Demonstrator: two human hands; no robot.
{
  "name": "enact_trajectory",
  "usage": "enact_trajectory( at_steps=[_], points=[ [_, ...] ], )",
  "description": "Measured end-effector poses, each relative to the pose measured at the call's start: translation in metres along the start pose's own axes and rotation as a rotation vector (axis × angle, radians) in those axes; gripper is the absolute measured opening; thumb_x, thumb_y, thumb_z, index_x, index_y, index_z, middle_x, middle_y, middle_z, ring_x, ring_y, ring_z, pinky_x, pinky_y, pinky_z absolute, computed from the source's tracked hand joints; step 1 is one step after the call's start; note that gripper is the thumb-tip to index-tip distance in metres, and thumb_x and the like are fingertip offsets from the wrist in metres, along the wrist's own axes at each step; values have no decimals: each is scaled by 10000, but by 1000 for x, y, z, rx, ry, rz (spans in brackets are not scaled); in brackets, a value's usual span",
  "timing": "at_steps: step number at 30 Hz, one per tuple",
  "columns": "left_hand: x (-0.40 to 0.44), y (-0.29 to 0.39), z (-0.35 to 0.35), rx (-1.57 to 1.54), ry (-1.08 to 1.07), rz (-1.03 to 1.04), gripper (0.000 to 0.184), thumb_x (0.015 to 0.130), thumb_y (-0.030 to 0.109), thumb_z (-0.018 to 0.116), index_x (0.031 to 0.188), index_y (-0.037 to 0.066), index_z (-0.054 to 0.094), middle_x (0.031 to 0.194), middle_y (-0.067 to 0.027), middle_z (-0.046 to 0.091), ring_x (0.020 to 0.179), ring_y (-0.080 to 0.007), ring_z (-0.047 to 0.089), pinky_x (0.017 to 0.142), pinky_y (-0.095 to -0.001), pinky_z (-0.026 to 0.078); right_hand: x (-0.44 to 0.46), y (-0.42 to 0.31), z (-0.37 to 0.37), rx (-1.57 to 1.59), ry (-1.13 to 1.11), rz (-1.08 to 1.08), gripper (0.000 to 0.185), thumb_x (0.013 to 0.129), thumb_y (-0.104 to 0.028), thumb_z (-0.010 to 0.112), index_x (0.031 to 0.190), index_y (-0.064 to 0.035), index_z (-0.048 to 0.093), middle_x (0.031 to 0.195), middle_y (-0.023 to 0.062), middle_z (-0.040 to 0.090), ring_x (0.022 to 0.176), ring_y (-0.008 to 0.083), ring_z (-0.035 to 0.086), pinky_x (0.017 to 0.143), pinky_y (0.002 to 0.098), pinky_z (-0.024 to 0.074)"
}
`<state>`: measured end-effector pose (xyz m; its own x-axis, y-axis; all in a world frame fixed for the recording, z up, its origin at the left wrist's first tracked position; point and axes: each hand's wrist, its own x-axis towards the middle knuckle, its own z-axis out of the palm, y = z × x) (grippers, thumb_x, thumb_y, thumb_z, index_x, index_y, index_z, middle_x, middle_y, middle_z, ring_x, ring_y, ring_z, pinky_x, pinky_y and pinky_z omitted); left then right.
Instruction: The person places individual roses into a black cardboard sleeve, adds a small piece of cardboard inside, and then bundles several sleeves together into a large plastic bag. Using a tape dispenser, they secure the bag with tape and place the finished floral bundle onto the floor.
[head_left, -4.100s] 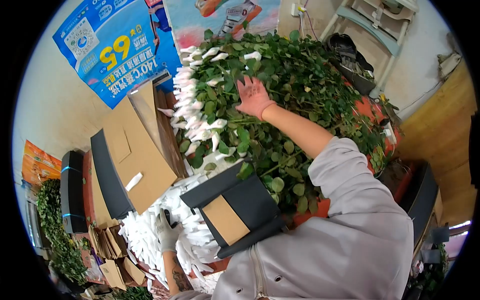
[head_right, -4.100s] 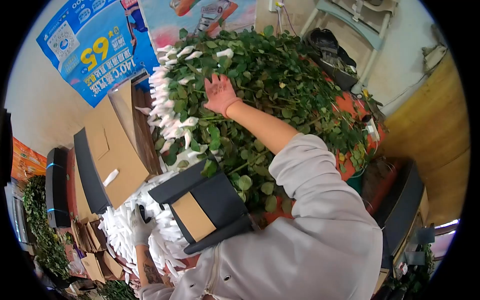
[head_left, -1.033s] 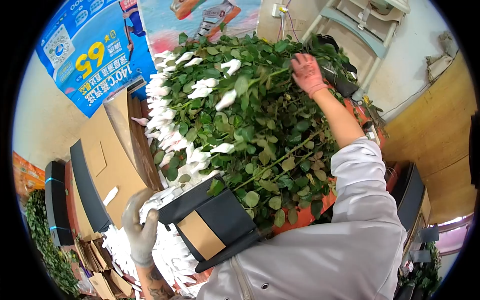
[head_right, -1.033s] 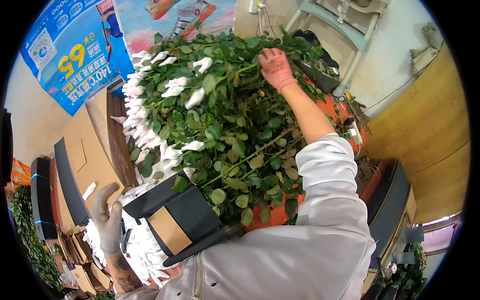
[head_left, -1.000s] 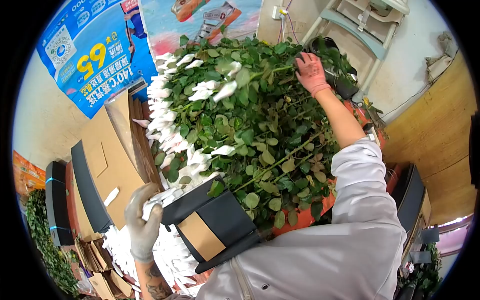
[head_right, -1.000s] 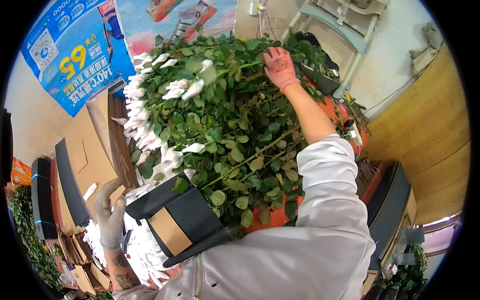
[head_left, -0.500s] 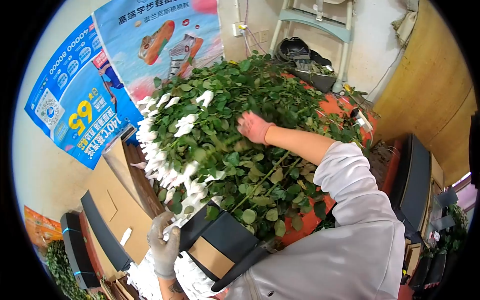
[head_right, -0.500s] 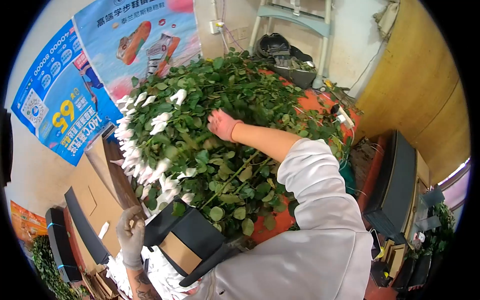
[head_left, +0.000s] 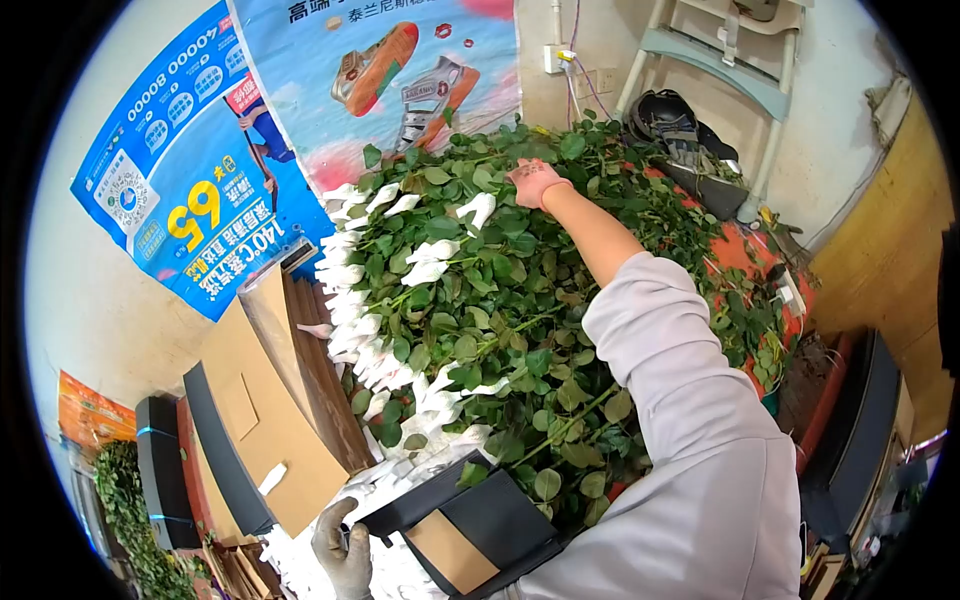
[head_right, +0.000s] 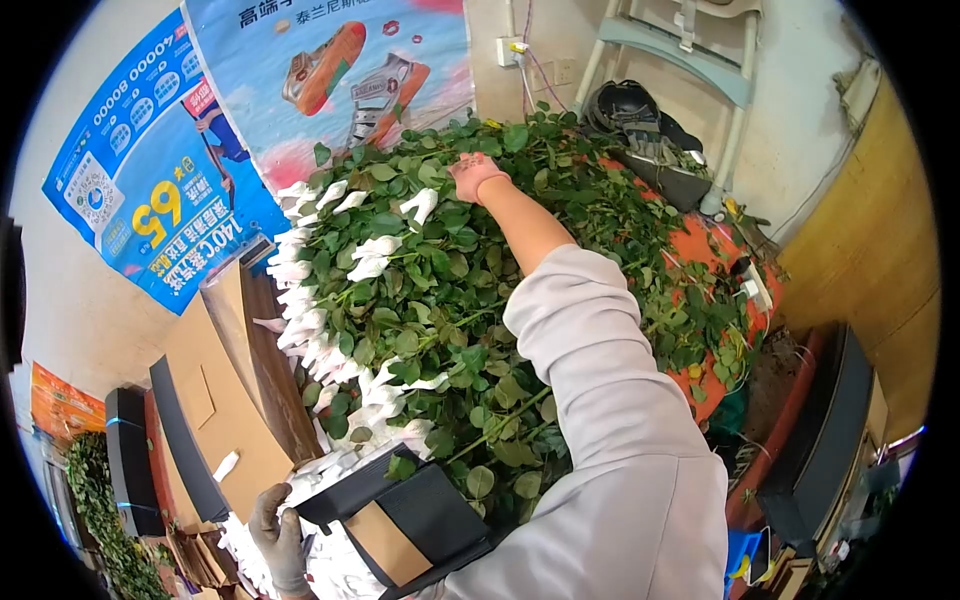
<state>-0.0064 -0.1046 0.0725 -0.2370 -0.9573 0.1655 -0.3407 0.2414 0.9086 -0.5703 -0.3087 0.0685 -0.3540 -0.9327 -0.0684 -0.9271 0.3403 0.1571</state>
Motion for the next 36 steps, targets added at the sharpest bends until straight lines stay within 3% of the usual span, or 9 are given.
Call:
enact_trajectory(
  at_steps=[5,8,13,16,19,24,27,30,36],
  points=[
    [-1,-21,-1,-5,-39,-34,421,831,300,632,1050,-51,557,1014,-116,598,972,-199,553,886,-320,405,0,10,0,-45,-65,-38,534,792,-112,399,1326,-89,405,1360,137,405,1250,278,397,1040,351,297],
    [-5,-18,-3,8,-22,-19,489,819,352,658,1067,-56,550,1017,-118,601,983,-202,551,892,-322,403,9,63,12,-31,231,-68,465,820,-202,390,1269,-121,481,1313,146,467,1164,299,484,988,372,366],
    [-14,-28,-15,-73,46,-35,524,832,338,648,1122,-82,530,1069,-163,599,1013,-240,565,920,-351,411,-86,145,-88,-65,725,382,468,821,-272,462,1281,-195,494,1249,96,539,1141,264,509,953,383,392],
    [-18,-36,-21,-113,41,2,506,845,317,634,1132,-85,525,1084,-172,593,1036,-250,560,948,-362,403,-128,196,-132,-221,1153,414,361,846,-323,492,1191,-223,526,1100,60,612,929,235,615,743,377,492],
    [-21,-30,-26,-111,72,-9,442,871,239,599,1152,-89,512,1101,-182,587,1054,-257,556,967,-366,396,-186,145,-173,-140,1068,318,449,781,-357,573,1193,-183,539,1072,89,611,904,269,609,804,370,470],
    [-16,-22,-27,-139,116,13,482,856,303,615,1117,-93,530,1073,-179,596,1034,-248,553,922,-347,399,-229,-12,-118,-237,822,-359,230,830,-238,439,1006,-140,550,735,50,584,658,179,614,534,281,492],
    [-21,-29,-31,-137,114,31,442,833,263,628,1097,-81,547,1044,-145,591,957,-204,551,872,-307,413,-231,-87,-75,125,40,-663,394,750,-289,577,1111,-129,564,1032,116,613,984,245,592,867,330,466],
    [-30,-20,-35,-145,119,-22,464,834,296,639,1091,-78,545,1040,-138,587,934,-187,544,860,-297,423,-151,-91,-30,47,264,-500,650,711,-361,628,1258,-70,432,1177,164,520,1131,296,497,974,380,381],
    [-54,-51,-48,-170,231,-103,428,880,218,595,1152,-99,500,1075,-162,582,1003,-222,557,930,-344,414,-30,-55,44,-414,12,-210,813,804,-558,433,1418,-65,229,1463,197,221,1259,395,317,1077,481,189]
  ],
)
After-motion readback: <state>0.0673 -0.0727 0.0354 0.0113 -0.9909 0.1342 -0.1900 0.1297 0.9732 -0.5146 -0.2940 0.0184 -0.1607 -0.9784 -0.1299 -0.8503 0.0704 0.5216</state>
